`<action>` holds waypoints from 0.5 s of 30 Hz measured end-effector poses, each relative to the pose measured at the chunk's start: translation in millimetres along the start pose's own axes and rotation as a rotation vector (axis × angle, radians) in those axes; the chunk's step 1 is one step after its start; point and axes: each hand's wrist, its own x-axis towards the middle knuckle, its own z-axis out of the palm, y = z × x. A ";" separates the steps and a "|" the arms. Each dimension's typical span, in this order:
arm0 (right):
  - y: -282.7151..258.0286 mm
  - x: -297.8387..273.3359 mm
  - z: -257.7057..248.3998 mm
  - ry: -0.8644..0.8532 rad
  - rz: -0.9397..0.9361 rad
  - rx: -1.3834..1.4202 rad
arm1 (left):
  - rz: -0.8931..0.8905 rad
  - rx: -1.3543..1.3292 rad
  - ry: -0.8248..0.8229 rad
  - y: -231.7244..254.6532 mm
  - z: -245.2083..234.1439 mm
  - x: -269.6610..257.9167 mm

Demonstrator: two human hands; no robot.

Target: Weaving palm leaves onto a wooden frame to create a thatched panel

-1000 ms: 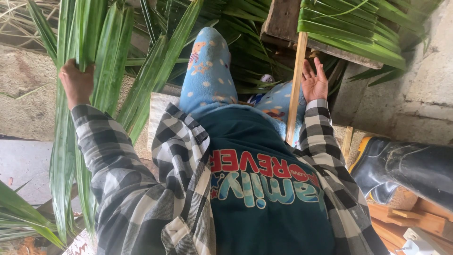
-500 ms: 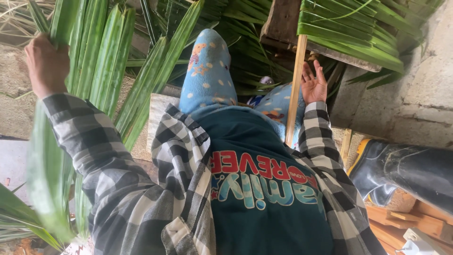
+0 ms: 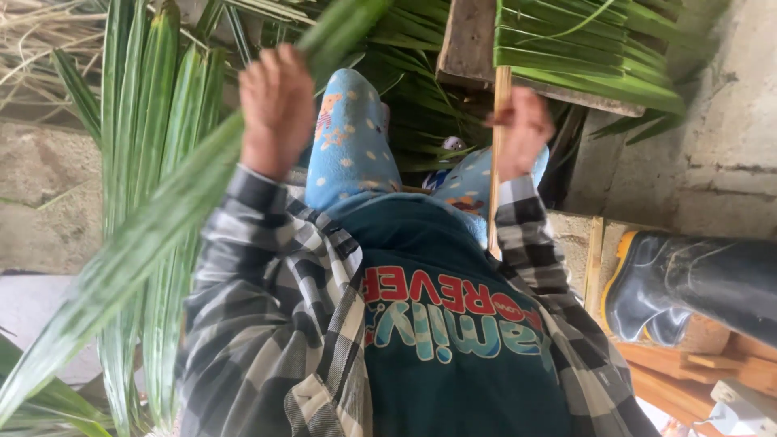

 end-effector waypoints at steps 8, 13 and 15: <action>0.0 -42.5 57.6 -0.878 0.850 0.438 | 0.090 -0.121 0.375 144.4 36.4 -6.0; 58.9 -35.4 59.1 -0.525 0.875 0.418 | 0.134 -0.172 0.490 158.9 52.2 -16.9; 69.4 -32.9 53.5 -0.506 0.847 0.459 | 0.196 -0.199 0.506 147.3 54.9 -20.0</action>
